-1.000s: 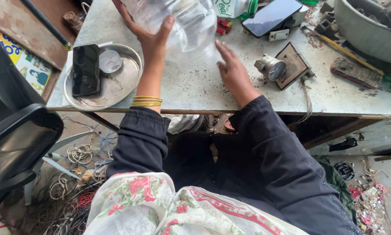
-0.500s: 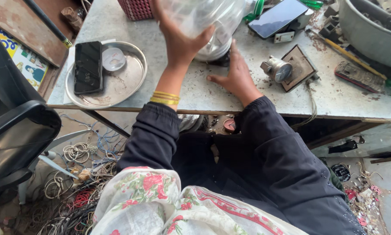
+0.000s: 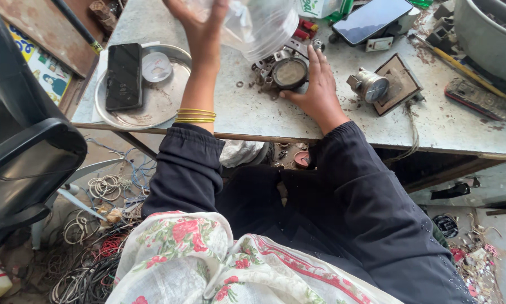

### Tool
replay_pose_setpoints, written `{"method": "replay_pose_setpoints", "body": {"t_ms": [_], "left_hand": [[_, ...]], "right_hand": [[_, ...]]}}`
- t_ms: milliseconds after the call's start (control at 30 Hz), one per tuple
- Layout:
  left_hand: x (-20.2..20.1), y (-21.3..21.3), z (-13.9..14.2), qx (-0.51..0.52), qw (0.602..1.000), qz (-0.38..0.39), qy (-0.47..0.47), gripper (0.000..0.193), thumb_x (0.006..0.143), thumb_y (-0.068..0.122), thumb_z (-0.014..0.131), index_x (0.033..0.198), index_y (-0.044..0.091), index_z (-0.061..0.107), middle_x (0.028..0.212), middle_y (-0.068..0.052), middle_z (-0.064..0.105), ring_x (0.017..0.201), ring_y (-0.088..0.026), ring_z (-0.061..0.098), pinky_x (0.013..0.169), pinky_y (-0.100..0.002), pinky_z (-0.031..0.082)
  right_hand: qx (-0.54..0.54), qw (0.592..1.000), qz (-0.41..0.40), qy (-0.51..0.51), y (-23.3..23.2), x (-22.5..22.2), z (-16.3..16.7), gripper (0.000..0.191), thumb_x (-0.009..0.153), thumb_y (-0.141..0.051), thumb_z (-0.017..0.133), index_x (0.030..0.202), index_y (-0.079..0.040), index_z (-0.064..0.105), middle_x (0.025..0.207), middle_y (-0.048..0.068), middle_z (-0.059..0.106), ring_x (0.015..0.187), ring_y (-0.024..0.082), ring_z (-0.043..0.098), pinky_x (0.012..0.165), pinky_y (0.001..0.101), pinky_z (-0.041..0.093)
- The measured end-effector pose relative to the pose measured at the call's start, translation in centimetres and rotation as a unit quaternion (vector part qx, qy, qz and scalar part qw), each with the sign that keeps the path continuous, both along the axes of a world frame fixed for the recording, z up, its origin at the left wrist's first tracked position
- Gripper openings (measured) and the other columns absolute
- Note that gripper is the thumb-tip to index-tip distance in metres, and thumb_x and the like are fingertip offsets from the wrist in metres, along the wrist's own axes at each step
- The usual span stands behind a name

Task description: The person disassembles a small cylindrical electrical component using pliers and a screwdriver. They remove wires and internal parts, inspect the component, and place the parts on the table.

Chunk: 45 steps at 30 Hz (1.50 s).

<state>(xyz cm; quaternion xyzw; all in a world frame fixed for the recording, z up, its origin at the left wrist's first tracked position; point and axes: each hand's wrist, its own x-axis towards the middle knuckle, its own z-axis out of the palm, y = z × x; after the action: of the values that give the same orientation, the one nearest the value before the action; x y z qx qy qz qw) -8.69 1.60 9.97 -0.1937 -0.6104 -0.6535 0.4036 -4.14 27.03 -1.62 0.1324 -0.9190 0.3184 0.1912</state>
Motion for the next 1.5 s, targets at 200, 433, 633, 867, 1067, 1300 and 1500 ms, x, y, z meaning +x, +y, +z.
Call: {"method": "replay_pose_setpoints", "body": {"t_ms": [200, 433, 633, 867, 1067, 1300, 1500], "left_hand": [[0.8, -1.8, -1.0, -0.019, 1.0, 0.001, 0.008, 0.129, 0.091, 0.059, 0.084, 0.168, 0.016, -0.01, 0.174, -0.018, -0.01, 0.164, -0.032, -0.01, 0.137, -0.049, -0.002], [1.5, -2.3, -2.1, 0.058, 0.992, -0.109, -0.015, 0.125, 0.088, 0.061, 0.08, 0.166, 0.019, -0.009, 0.174, -0.013, -0.009, 0.162, -0.035, -0.003, 0.132, -0.057, 0.003], [5.8, -2.4, -0.7, 0.25, 0.878, -0.392, -0.111, 0.114, 0.082, 0.078, 0.06, 0.16, 0.007, 0.017, 0.155, -0.028, 0.033, 0.143, -0.051, 0.035, 0.103, -0.068, 0.038], [15.5, -2.6, -0.5, 0.25, 0.881, -0.389, -0.103, 0.11, 0.089, 0.08, 0.058, 0.163, 0.005, 0.025, 0.152, -0.017, 0.033, 0.136, -0.033, 0.036, 0.112, -0.05, 0.035], [27.0, -6.4, 1.8, 0.396, 0.787, -0.438, -0.18, 0.112, 0.088, 0.083, 0.048, 0.169, 0.01, 0.024, 0.163, -0.015, 0.029, 0.148, -0.035, 0.03, 0.128, -0.055, 0.029], [29.5, -6.9, -3.2, 0.247, 0.817, -0.429, -0.297, 0.106, 0.085, 0.072, 0.058, 0.165, 0.006, 0.031, 0.16, -0.017, 0.036, 0.147, -0.037, 0.032, 0.125, -0.056, 0.027], [28.5, -4.0, -6.4, 0.107, 0.795, -0.468, -0.372, 0.1, 0.083, 0.06, 0.068, 0.16, 0.004, 0.037, 0.158, -0.019, 0.041, 0.147, -0.038, 0.034, 0.123, -0.056, 0.024]], "right_hand": [[0.031, 0.999, 0.013, 0.002, -0.1, 0.3, 0.8, 0.125, 0.073, -0.057, 0.093, 0.164, -0.014, 0.019, 0.167, 0.023, 0.022, 0.156, 0.041, 0.018, 0.123, 0.0527, 0.022], [0.017, 0.999, 0.007, 0.028, -0.1, 0.8, 1.4, 0.11, 0.085, -0.056, 0.087, 0.163, -0.013, 0.023, 0.164, 0.025, 0.028, 0.154, 0.044, 0.021, 0.123, 0.0544, 0.021], [-0.034, 0.996, 0.007, 0.077, 0.3, 0.8, 1.2, 0.085, 0.099, -0.046, 0.08, 0.16, -0.011, 0.033, 0.158, 0.021, 0.043, 0.151, 0.039, 0.035, 0.123, 0.0511, 0.029], [-0.046, 0.982, 0.011, 0.183, 0.7, 0.8, 0.9, 0.063, 0.107, -0.021, 0.077, 0.158, -0.01, 0.042, 0.15, 0.013, 0.053, 0.145, 0.032, 0.046, 0.122, 0.0456, 0.04], [0.002, 0.963, 0.072, 0.26, 0.5, 4.2, 1.7, 0.059, 0.11, -0.016, 0.079, 0.156, -0.008, 0.043, 0.145, 0.014, 0.051, 0.138, 0.034, 0.047, 0.115, 0.0449, 0.042], [-0.243, 0.947, 0.183, 0.107, -1.2, 15.6, 2.5, 0.064, 0.094, -0.004, 0.067, 0.154, -0.008, 0.045, 0.15, 0.01, 0.058, 0.13, 0.023, 0.058, 0.112, 0.0361, 0.048], [-0.148, 0.947, 0.282, -0.035, 2.2, 26.0, 4.5, 0.093, 0.084, -0.052, 0.077, 0.153, -0.002, 0.039, 0.114, 0.01, 0.067, 0.105, 0.03, 0.072, 0.096, 0.0366, 0.057]]}}
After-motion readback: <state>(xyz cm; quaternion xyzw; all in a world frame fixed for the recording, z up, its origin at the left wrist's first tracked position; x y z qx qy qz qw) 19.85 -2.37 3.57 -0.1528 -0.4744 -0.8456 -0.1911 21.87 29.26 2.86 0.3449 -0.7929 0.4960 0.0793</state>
